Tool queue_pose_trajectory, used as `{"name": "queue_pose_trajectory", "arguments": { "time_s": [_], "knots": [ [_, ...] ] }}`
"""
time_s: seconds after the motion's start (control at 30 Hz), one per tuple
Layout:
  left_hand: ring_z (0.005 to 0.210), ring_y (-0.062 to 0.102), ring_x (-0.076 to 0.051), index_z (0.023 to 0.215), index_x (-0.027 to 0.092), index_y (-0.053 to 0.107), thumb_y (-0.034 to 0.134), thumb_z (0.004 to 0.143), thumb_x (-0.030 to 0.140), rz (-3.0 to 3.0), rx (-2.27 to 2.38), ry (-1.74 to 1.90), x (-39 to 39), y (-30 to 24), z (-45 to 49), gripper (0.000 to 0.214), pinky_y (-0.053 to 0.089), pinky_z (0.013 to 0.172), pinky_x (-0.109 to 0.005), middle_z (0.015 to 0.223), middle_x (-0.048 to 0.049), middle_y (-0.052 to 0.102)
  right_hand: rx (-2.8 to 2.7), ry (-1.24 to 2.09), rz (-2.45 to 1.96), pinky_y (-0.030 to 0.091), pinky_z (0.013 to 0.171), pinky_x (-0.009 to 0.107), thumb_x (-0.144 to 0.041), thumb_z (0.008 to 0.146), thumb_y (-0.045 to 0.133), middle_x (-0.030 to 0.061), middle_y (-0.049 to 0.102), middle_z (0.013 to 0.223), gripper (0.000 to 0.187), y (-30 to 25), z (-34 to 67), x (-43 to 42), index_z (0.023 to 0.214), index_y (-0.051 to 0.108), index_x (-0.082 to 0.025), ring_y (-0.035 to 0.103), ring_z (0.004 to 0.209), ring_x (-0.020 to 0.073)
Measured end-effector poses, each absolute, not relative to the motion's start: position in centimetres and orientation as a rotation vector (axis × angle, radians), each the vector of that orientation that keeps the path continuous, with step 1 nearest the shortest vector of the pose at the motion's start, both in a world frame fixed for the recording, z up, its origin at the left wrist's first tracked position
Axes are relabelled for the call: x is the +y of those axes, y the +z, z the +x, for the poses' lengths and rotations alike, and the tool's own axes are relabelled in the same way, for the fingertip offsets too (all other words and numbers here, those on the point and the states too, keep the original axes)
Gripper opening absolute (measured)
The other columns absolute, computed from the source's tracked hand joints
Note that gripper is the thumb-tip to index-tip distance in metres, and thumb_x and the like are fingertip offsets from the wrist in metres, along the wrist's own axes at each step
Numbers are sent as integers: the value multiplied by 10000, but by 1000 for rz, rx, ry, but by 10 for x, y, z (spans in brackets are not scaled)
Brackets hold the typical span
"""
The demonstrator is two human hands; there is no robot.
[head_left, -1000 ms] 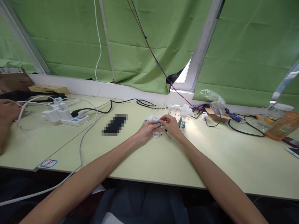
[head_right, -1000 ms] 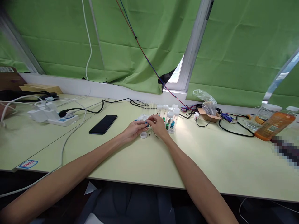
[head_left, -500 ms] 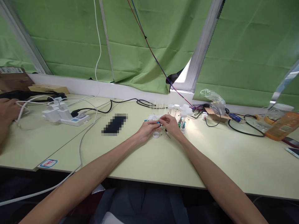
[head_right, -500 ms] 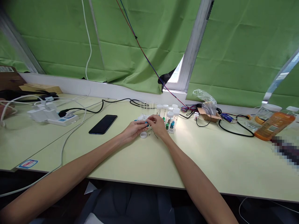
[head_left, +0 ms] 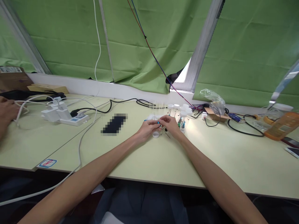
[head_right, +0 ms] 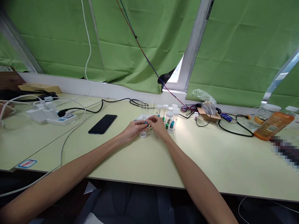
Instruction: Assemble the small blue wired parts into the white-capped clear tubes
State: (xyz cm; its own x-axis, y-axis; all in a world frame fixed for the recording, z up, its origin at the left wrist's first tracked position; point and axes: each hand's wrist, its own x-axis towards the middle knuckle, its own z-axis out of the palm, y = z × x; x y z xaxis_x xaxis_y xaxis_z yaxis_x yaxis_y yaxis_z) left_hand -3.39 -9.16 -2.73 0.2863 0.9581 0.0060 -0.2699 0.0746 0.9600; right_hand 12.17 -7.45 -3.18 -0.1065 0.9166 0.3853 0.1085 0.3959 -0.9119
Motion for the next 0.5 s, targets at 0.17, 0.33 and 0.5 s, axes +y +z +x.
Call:
{"name": "queue_pose_trajectory", "arguments": {
  "time_s": [0.17,0.33,0.5],
  "knots": [
    [655,627,-110,881,90,748,762,730,120,1109,818,1087,-92,-28,-34,155,518,740,-280,794,-78,685,-1471,988,-943,502,620,298,-474,622,783,8,628,689,336,-29,121,-77,737,661,-183,566,640,145],
    [662,633,-111,878,94,748,777,717,139,1107,811,1095,-89,-31,-35,169,521,757,-286,812,-78,689,-1447,1029,-924,505,626,300,-481,601,793,10,627,693,351,-30,120,-77,734,664,-183,574,670,153],
    [653,627,-111,882,91,745,784,709,145,1127,799,1090,-88,-33,-35,186,516,756,-291,780,-69,681,-1431,1053,-918,493,624,303,-453,583,808,9,629,683,339,-30,120,-77,722,663,-181,570,663,152]
  ]
}}
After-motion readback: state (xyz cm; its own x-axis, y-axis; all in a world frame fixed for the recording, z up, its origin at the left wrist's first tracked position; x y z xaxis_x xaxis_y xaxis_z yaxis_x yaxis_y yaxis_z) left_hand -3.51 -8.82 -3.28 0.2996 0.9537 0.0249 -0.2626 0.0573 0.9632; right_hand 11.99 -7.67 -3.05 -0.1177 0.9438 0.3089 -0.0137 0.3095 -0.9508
